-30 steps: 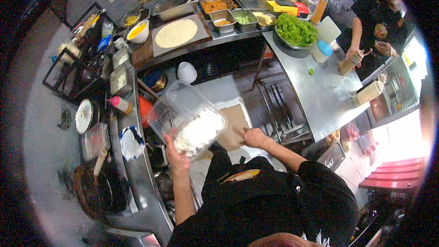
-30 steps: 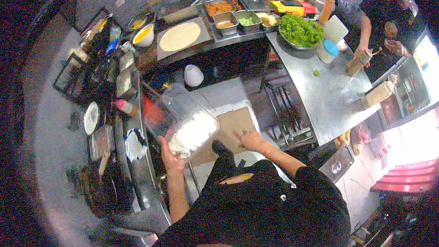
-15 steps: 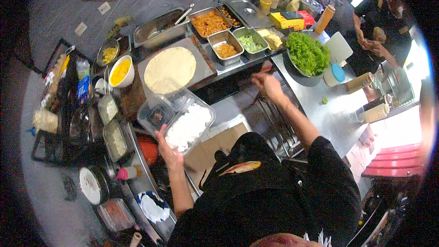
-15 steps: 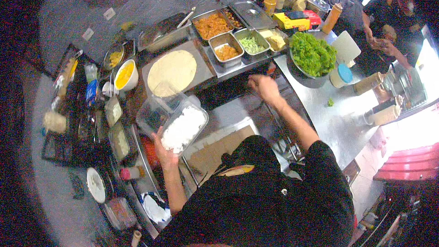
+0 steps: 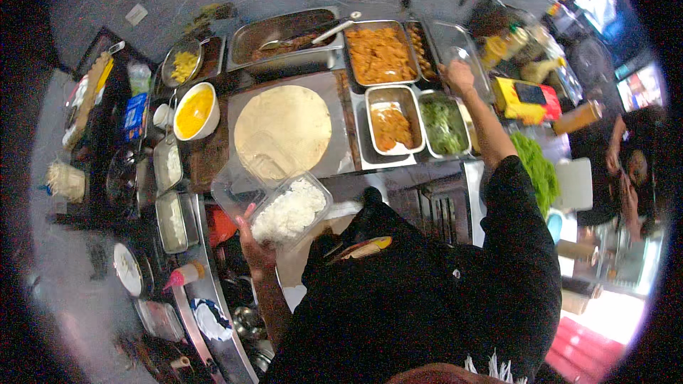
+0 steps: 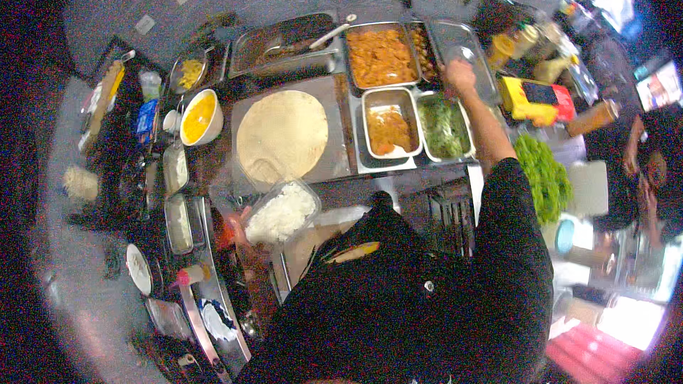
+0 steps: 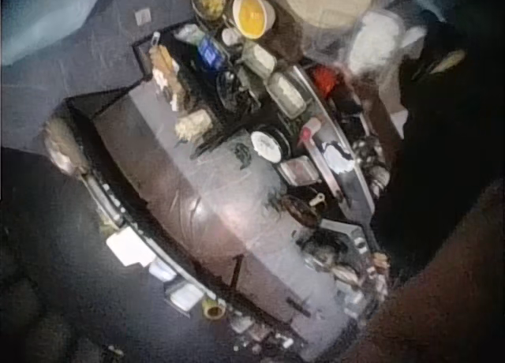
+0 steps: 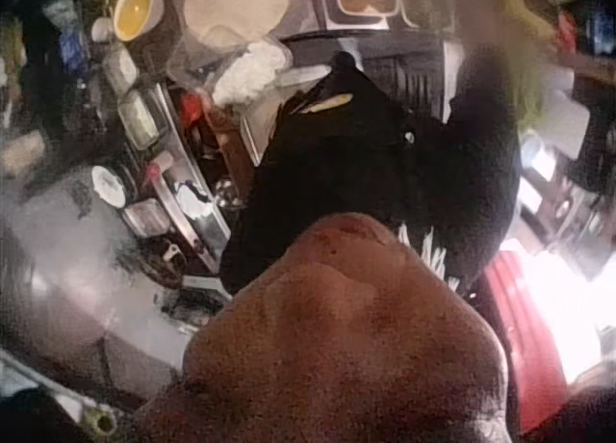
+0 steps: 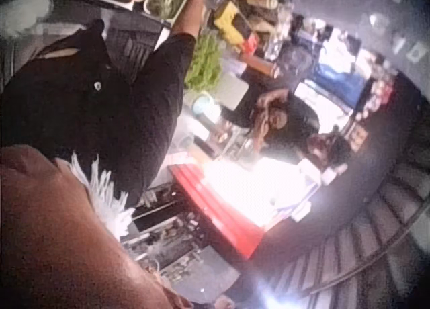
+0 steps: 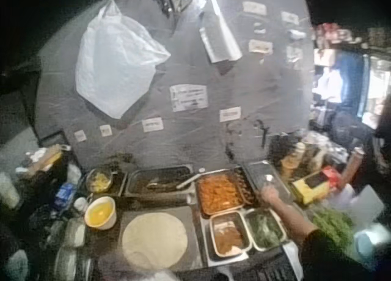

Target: The person assembles a meal in a plastic container by adding rice, fried items, and meat using tongs. They also wipe the countertop and handle a tortilla and french fries during the process.

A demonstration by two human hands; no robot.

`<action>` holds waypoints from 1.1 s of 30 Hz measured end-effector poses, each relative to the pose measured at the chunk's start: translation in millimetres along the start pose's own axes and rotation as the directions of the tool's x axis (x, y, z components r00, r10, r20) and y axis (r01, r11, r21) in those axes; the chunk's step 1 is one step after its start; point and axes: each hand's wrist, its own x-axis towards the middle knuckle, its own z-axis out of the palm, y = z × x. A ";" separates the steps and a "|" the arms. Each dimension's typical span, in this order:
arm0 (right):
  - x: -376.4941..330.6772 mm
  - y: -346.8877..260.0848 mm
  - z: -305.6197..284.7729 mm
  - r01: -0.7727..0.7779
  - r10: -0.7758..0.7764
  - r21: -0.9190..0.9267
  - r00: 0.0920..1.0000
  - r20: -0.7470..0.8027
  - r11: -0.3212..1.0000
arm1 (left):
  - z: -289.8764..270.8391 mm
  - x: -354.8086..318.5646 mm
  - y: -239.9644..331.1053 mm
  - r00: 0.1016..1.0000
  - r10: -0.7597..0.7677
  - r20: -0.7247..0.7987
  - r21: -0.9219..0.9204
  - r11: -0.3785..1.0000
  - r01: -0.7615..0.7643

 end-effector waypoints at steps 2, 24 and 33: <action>22.9 -16.7 15.2 0.118 -0.111 -0.104 0.991 0.075 0.988 | -15.4 -3.3 -8.1 0.997 0.043 -0.065 -0.046 0.998 -0.046; 75.8 18.6 -45.0 0.176 -0.364 -0.466 0.862 -0.352 0.867 | -10.8 75.6 24.3 0.998 0.052 -0.026 0.220 0.974 -0.045; -52.1 -58.6 -189.4 0.616 -0.601 -0.050 0.743 -0.293 0.786 | -16.2 97.4 36.3 0.997 0.008 0.072 0.279 0.960 -0.028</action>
